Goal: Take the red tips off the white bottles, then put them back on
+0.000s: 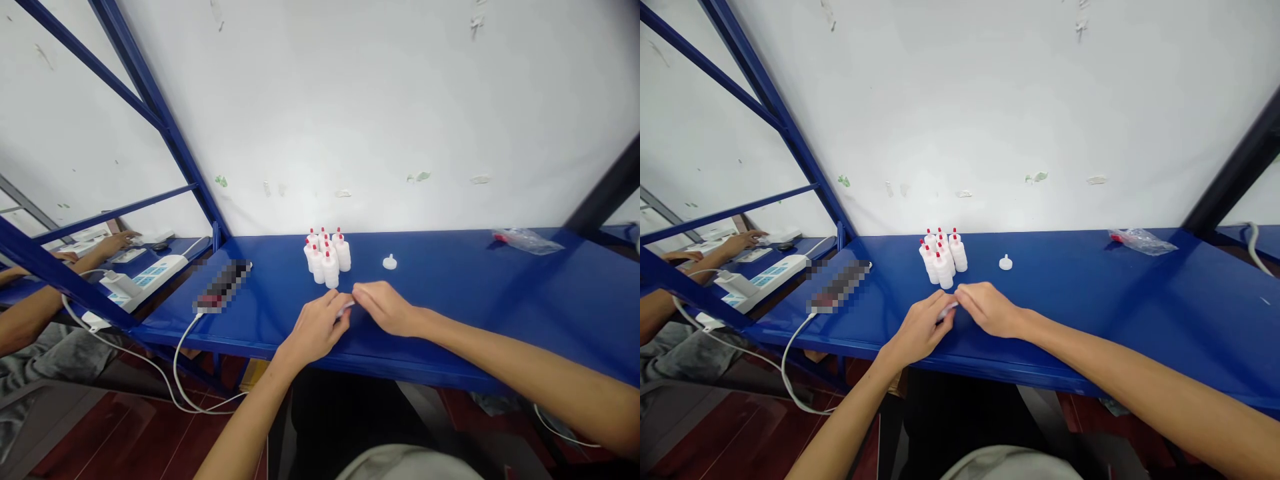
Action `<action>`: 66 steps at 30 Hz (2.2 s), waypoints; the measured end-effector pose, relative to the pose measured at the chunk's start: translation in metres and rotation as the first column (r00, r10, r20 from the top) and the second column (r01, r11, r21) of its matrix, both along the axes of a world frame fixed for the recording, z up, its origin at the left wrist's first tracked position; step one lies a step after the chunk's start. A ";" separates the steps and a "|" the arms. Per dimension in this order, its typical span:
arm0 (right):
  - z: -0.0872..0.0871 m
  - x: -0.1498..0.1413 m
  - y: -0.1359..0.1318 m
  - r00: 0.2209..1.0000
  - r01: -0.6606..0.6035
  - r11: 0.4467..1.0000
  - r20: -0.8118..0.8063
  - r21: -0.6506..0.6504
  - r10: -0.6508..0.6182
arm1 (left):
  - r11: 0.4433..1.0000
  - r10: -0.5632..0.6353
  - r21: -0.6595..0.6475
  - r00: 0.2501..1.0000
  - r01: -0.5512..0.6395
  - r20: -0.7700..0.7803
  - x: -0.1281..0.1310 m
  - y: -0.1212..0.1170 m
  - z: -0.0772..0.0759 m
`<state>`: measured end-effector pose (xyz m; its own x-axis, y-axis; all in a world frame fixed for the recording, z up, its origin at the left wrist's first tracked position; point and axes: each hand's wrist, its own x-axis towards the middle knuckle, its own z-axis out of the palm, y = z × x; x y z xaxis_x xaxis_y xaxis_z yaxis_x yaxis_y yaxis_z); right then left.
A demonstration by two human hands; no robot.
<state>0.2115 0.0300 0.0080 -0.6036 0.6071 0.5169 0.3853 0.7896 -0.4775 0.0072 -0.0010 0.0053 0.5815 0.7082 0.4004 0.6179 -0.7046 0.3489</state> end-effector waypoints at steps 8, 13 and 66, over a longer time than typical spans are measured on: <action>0.020 0.051 0.037 0.948 0.317 0.948 0.043 -0.028 -0.316 | 0.993 0.106 -0.054 0.989 -0.101 0.102 -0.001 0.002 -0.001; 0.013 0.060 0.053 0.920 0.335 0.929 0.267 -0.158 -0.286 | 0.993 0.104 -0.066 0.993 -0.099 0.064 0.000 0.003 0.001; 0.002 0.077 0.071 0.690 0.706 0.707 0.186 0.037 -0.699 | 0.980 0.163 -0.141 0.974 -0.141 0.158 0.003 0.001 0.004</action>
